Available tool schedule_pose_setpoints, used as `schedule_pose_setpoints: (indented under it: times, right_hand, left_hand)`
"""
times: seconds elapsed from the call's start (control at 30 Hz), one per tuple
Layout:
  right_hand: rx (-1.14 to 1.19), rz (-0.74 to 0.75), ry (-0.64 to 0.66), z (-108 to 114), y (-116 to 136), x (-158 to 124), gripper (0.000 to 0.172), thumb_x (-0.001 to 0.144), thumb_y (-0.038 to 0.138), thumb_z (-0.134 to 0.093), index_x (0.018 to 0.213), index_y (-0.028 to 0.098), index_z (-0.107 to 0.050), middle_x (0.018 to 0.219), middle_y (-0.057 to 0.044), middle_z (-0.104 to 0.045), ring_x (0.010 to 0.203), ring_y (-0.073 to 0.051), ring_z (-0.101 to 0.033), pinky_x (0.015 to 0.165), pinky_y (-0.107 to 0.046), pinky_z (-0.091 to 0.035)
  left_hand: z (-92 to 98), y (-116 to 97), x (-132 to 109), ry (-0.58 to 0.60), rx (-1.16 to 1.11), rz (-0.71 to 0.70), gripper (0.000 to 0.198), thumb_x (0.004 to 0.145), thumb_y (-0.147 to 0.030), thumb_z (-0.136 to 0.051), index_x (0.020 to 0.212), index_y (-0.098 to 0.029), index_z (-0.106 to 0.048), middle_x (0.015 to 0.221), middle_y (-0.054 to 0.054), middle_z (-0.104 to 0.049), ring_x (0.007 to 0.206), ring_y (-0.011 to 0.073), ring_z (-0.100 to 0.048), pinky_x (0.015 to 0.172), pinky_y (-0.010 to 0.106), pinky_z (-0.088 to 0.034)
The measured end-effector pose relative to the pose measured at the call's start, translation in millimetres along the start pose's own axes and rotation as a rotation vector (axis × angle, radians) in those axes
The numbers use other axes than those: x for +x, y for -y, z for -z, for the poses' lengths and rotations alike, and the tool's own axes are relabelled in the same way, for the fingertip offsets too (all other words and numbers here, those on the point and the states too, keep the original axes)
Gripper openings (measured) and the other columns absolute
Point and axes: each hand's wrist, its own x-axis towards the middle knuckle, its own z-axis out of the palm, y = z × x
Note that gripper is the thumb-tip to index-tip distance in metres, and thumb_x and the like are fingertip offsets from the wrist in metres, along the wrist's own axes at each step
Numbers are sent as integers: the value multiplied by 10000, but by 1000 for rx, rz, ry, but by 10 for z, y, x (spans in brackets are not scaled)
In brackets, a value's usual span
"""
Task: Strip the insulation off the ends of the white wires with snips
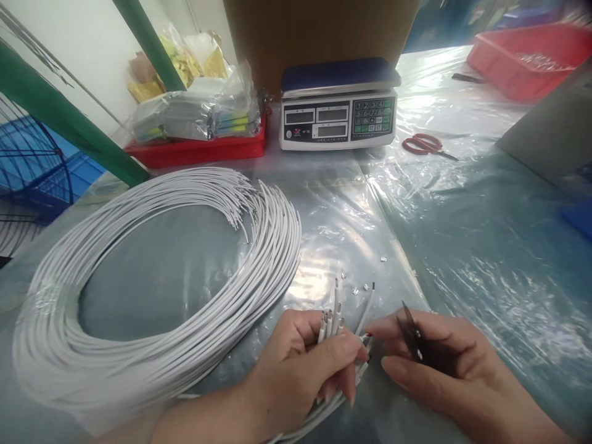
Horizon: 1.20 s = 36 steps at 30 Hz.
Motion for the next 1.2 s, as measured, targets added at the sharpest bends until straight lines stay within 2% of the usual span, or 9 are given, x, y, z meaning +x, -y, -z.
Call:
schedule_pose_setpoints:
  times: [0.2, 0.37, 0.5, 0.6, 0.7, 0.8, 0.97, 1.1, 1.2]
  right_hand:
    - [18, 68, -3, -30, 7, 19, 142, 617, 326, -819, 753, 358, -795, 581, 51, -656, 573, -125, -530, 543, -175, -460]
    - [-57, -5, -19, -4, 13, 9, 159, 599, 308, -830, 753, 324, -796, 572, 48, -579, 568, -126, -462, 531, -202, -418]
    - [-100, -19, 40, -8, 28, -1, 105, 638, 355, -800, 729, 304, -792, 597, 26, -616, 602, -153, -493, 568, -231, -441]
    - [-75, -20, 0, -4, 10, 2, 178, 596, 296, -835, 766, 334, -794, 591, 43, -617, 609, -137, -510, 563, -193, -447]
    - [-49, 41, -12, 39, -28, 5, 246, 628, 258, -824, 837, 380, -785, 609, 60, -620, 603, -117, -537, 560, -159, -470]
    - [-149, 153, 12, 92, -60, -2, 285, 716, 227, -765, 917, 429, -760, 609, 71, -626, 564, -99, -556, 548, -142, -488]
    - [-247, 224, -52, 83, -84, -27, 275, 681, 214, -770, 879, 404, -779, 596, 53, -688, 542, -127, -597, 511, -167, -505]
    - [-294, 228, 40, 91, -91, -20, 355, 685, 195, -762, 960, 421, -758, 591, 58, -666, 522, -122, -559, 486, -168, -489]
    - [-214, 146, 121, 95, -71, -6, 326, 697, 193, -765, 953, 395, -766, 626, 55, -663, 571, -123, -569, 548, -175, -498]
  left_hand:
    - [7, 18, -16, 52, -43, 3, 267, 774, -383, -593, 701, -128, -620, 487, 19, -562, 399, 76, -354, 421, 214, -263]
    - [-4, 20, -28, 15, 9, -34, 270, 766, -310, -618, 555, -151, -561, 427, -21, -480, 415, 68, -356, 431, 207, -250]
    - [-12, -10, -33, -2, 30, -30, 250, 737, -265, -611, 522, -157, -545, 443, -10, -511, 416, 71, -377, 439, 209, -279]
    - [-7, -32, -32, -18, 43, -40, 240, 723, -246, -610, 513, -159, -534, 438, -15, -509, 410, 67, -373, 439, 206, -283]
    - [-10, -39, -34, -29, 60, -56, 247, 727, -218, -603, 499, -160, -527, 436, -25, -500, 406, 60, -363, 437, 201, -284]
    - [-18, -36, -34, -52, 90, -64, 255, 734, -212, -601, 495, -161, -529, 428, -31, -488, 405, 59, -367, 432, 197, -285]
    - [-11, -37, -30, -76, 134, -56, 261, 727, -210, -601, 483, -162, -523, 421, -32, -475, 411, 63, -376, 432, 196, -289]
    - [-2, -37, -38, -67, 124, -49, 256, 730, -217, -602, 494, -161, -522, 421, -33, -475, 409, 62, -374, 433, 196, -283]
    - [-6, -39, -41, -44, 82, -27, 268, 729, -254, -608, 496, -164, -512, 419, -28, -468, 410, 66, -365, 436, 204, -279]
